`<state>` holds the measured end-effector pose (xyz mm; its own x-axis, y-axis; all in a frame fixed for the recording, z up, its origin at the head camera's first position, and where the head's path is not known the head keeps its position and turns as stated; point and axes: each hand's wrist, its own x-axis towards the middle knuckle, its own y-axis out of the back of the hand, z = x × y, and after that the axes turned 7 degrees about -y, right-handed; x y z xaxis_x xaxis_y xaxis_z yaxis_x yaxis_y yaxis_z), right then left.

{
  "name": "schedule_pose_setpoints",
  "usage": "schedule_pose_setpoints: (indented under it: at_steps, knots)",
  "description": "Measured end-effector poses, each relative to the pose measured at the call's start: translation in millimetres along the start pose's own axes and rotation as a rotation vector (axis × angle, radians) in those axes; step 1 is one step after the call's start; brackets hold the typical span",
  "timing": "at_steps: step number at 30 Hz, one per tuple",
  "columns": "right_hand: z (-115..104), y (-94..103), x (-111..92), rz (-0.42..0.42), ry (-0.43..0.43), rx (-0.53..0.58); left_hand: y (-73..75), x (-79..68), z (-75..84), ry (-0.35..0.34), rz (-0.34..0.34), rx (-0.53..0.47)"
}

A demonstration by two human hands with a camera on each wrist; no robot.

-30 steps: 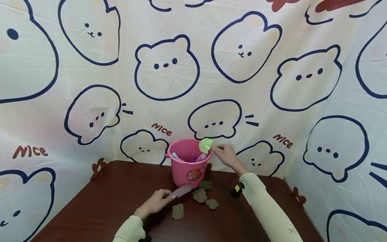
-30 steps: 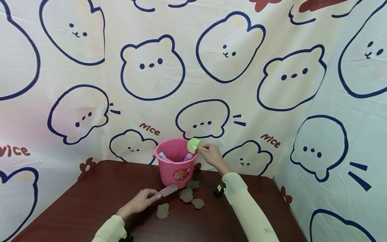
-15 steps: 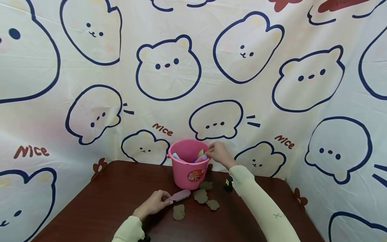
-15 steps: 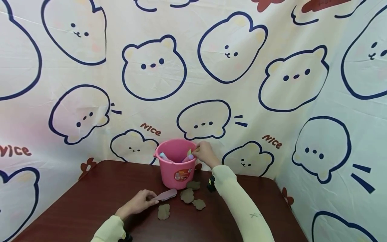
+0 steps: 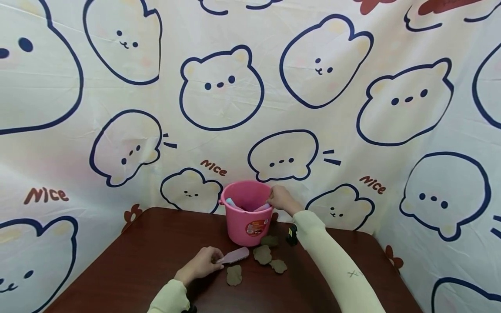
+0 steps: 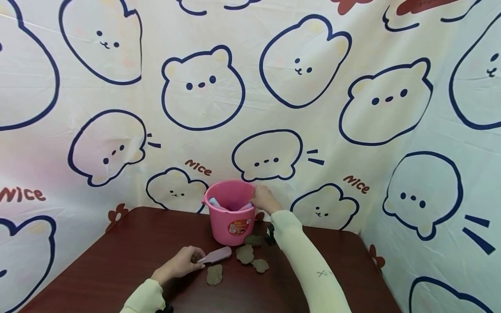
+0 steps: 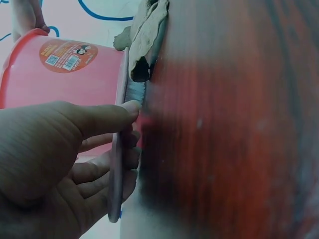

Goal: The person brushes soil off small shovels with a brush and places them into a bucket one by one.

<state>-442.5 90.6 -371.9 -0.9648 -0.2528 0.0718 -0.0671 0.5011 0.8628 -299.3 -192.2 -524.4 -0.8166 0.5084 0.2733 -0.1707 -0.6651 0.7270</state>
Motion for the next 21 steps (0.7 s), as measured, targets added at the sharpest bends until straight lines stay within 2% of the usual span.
schedule_pose_setpoints:
  at_steps: [8, 15, 21]
  knots:
    - [1.3, 2.4, 0.7, -0.069, 0.069, -0.020, -0.5, -0.3, 1.9, -0.005, -0.006, 0.002]
    - [4.6, 3.0, -2.4, -0.043, 0.020, 0.041, -0.2, 2.5, 5.3, 0.009, -0.015, 0.005]
    - [8.1, 6.1, -5.6, 0.026, 0.077, 0.119, 3.2, 5.2, 9.3, 0.066, -0.008, 0.035]
